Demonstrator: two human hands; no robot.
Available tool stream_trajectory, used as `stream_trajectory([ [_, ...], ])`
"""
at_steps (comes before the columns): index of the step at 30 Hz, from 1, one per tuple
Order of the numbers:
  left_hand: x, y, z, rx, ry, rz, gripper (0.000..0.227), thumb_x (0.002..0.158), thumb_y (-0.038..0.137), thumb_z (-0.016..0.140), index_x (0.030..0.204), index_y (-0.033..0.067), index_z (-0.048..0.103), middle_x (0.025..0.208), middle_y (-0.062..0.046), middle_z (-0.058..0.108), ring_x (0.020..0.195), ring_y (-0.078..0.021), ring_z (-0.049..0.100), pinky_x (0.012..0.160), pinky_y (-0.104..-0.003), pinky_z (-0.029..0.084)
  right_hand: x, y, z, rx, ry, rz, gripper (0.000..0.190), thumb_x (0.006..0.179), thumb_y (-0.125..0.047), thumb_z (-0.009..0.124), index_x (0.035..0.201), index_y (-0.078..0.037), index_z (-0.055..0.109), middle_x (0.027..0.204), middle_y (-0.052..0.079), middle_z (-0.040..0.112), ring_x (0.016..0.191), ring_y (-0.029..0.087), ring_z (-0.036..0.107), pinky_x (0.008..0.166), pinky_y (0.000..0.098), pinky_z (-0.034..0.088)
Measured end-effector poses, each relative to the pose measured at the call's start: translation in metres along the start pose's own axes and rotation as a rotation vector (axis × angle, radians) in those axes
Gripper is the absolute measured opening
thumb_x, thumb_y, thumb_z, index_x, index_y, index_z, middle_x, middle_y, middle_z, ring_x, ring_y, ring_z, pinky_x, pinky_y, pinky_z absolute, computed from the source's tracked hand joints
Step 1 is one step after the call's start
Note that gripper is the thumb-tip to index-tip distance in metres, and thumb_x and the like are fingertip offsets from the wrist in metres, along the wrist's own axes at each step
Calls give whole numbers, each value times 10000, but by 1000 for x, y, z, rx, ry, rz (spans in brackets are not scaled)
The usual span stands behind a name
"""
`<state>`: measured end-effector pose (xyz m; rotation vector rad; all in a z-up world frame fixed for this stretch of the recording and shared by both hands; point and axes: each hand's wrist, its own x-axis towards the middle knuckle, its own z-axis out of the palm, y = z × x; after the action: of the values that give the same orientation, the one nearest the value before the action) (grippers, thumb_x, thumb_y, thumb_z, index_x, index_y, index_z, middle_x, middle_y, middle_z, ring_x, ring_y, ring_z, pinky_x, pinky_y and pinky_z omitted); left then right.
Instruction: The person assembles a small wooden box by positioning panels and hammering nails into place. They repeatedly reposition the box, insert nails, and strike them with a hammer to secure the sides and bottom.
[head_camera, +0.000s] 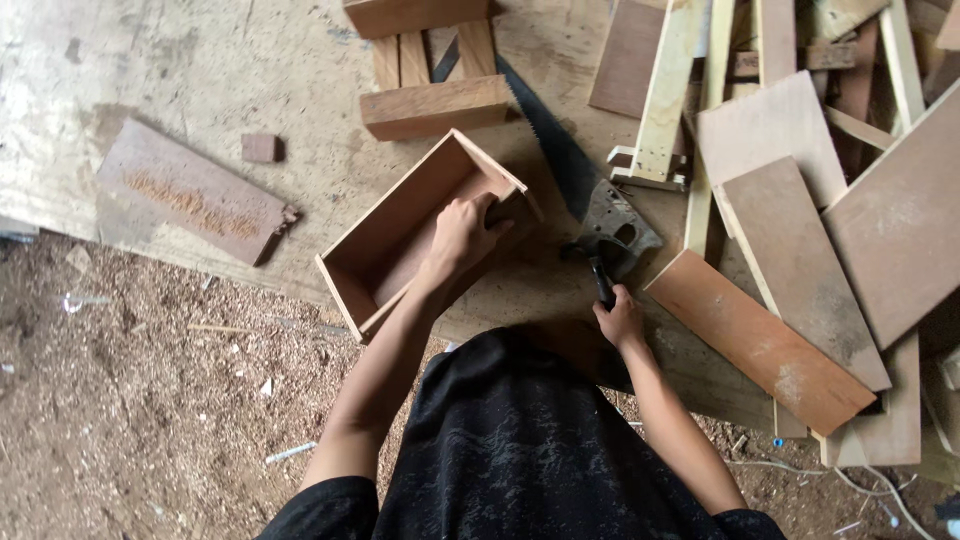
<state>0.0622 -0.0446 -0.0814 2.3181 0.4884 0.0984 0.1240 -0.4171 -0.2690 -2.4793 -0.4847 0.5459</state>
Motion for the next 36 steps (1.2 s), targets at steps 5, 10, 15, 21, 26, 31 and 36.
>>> stream_trajectory([
  [5,3,-14,55,51,6,-41,321,854,287,780,1040,49,670,870,-152,761,708,-306,740,610,-420,599,-1,11,2,-23,7,16,433,815,-258,799,1088,29,625,982,275,698,952,463,662,821,520,524],
  [10,-10,-17,110,164,-95,-233,274,979,290,702,1070,63,579,891,-148,700,734,-311,715,595,-441,580,-5,13,8,1,49,27,350,834,-247,799,1025,7,654,950,250,713,947,443,675,842,508,535],
  [15,-28,-15,130,109,87,-96,209,905,216,710,1043,111,593,968,-109,717,893,-338,706,692,-463,562,-7,11,5,-18,99,-3,354,791,-242,825,1000,-3,668,955,251,712,914,459,662,786,534,522],
  [21,-32,-21,123,155,-71,-199,206,934,262,690,1088,125,677,999,-108,737,874,-335,717,714,-455,576,-9,0,-1,-11,-14,165,360,788,-256,806,1017,-30,644,940,227,714,931,437,676,795,529,529],
  [26,-34,-22,123,135,-18,-139,211,931,240,671,1097,118,716,968,-111,747,831,-339,722,695,-452,580,-8,-6,-8,-69,-72,202,366,788,-258,809,1014,-34,627,972,217,710,969,436,665,813,534,525],
  [31,-33,-14,114,147,-160,-271,323,963,236,660,1272,139,661,1159,-147,713,950,-328,726,735,-442,588,-10,-15,-14,-108,-86,275,356,805,-186,768,1113,-77,628,1061,169,703,1024,393,656,832,533,521],
  [36,-12,4,94,184,-56,-187,953,749,369,821,1573,153,393,1428,-251,393,1296,-417,438,985,-563,501,9,-30,-52,-322,77,192,292,846,-130,751,1132,-168,702,1019,106,703,1064,329,600,990,590,339],
])
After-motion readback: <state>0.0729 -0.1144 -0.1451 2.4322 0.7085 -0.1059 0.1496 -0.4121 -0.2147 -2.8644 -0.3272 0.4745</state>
